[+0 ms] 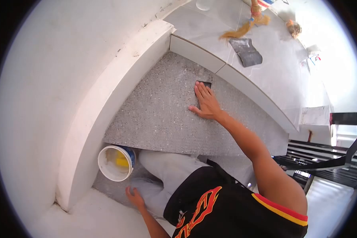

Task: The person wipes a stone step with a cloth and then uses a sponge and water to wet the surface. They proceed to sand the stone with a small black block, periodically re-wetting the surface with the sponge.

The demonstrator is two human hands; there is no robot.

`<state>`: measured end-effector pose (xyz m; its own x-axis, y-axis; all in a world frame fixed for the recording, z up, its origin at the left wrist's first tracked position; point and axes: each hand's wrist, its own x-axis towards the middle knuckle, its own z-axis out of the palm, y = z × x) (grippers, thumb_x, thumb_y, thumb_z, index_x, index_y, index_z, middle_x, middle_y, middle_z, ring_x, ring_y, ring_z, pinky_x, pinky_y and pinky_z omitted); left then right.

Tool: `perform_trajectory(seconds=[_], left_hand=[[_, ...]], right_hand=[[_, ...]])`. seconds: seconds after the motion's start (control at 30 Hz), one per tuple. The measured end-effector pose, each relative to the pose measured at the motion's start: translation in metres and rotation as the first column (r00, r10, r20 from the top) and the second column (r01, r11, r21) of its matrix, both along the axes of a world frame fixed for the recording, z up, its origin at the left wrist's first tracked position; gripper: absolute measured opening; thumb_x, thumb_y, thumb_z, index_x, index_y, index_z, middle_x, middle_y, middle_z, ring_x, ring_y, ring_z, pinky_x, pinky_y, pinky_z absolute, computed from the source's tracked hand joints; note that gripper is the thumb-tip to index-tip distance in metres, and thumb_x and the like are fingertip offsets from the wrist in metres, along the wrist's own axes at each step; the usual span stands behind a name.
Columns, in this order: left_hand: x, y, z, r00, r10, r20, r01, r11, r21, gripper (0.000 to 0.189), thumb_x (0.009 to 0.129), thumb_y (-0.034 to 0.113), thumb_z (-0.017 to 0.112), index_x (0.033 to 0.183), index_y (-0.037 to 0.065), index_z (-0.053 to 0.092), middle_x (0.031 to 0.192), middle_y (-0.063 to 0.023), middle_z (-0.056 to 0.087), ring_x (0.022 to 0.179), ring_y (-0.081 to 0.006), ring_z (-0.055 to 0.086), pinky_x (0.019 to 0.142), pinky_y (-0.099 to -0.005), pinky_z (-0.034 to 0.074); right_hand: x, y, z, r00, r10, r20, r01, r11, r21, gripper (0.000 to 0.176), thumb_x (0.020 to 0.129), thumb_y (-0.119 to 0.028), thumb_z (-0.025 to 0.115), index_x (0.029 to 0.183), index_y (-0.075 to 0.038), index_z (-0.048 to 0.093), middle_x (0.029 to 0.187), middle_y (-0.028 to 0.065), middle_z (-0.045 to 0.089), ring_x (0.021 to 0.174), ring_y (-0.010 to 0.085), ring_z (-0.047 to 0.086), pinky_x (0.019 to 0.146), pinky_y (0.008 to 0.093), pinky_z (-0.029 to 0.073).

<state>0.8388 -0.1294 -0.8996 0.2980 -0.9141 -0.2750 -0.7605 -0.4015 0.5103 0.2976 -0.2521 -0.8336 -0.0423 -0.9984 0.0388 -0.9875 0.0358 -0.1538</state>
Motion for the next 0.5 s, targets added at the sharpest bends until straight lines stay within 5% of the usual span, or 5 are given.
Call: perform_trajectory(seconds=[0.13,0.23,0.4,0.5], left_hand=[[-0.006,0.005,0.012,1.0,0.026,-0.005,-0.026,1.0,0.001,0.039,0.083,0.021,0.058,0.113,-0.003,0.055,0.129,-0.021,0.048,0.121,-0.0357,0.042,0.103,-0.0424,0.03],[0.005,0.002,-0.002,1.0,0.022,-0.002,-0.022,0.998,-0.053,0.039,0.082,0.021,0.058,0.113,-0.003,0.055,0.129,-0.0205,0.048,0.122,-0.0354,0.041,0.104,-0.0423,0.029],[0.008,0.009,0.004,1.0,-0.014,0.023,0.015,0.999,-0.043,0.04,0.082,0.021,0.059,0.114,-0.003,0.054,0.129,-0.0208,0.048,0.122,-0.0355,0.041,0.104,-0.0425,0.028],[-0.001,0.008,0.002,0.998,0.028,0.06,-0.026,0.999,-0.033,0.041,0.082,0.021,0.059,0.115,-0.004,0.054,0.128,-0.0209,0.048,0.121,-0.0354,0.042,0.104,-0.0422,0.029]], right_hand=[[-0.03,-0.018,-0.004,0.972,-0.174,0.158,0.183,0.982,-0.04,0.091,0.086,-0.061,0.04,0.139,0.011,0.019,0.148,0.0231,0.017,0.138,0.0345,0.017,0.111,0.0452,0.014],[-0.014,-0.015,0.0,0.999,-0.044,0.023,0.044,0.999,-0.02,0.091,0.085,-0.061,0.04,0.139,0.01,0.019,0.148,0.0232,0.017,0.138,0.0348,0.016,0.11,0.0455,0.016],[-0.01,-0.022,0.001,0.979,-0.201,-0.043,0.2,0.98,-0.023,0.092,0.085,-0.063,0.037,0.139,0.01,0.019,0.147,0.0249,0.017,0.138,0.0354,0.016,0.11,0.0459,0.016],[-0.018,-0.008,0.007,0.997,-0.015,-0.075,0.018,0.999,0.045,0.093,0.085,-0.063,0.037,0.138,0.012,0.02,0.147,0.0262,0.017,0.137,0.0359,0.017,0.11,0.0458,0.015]])
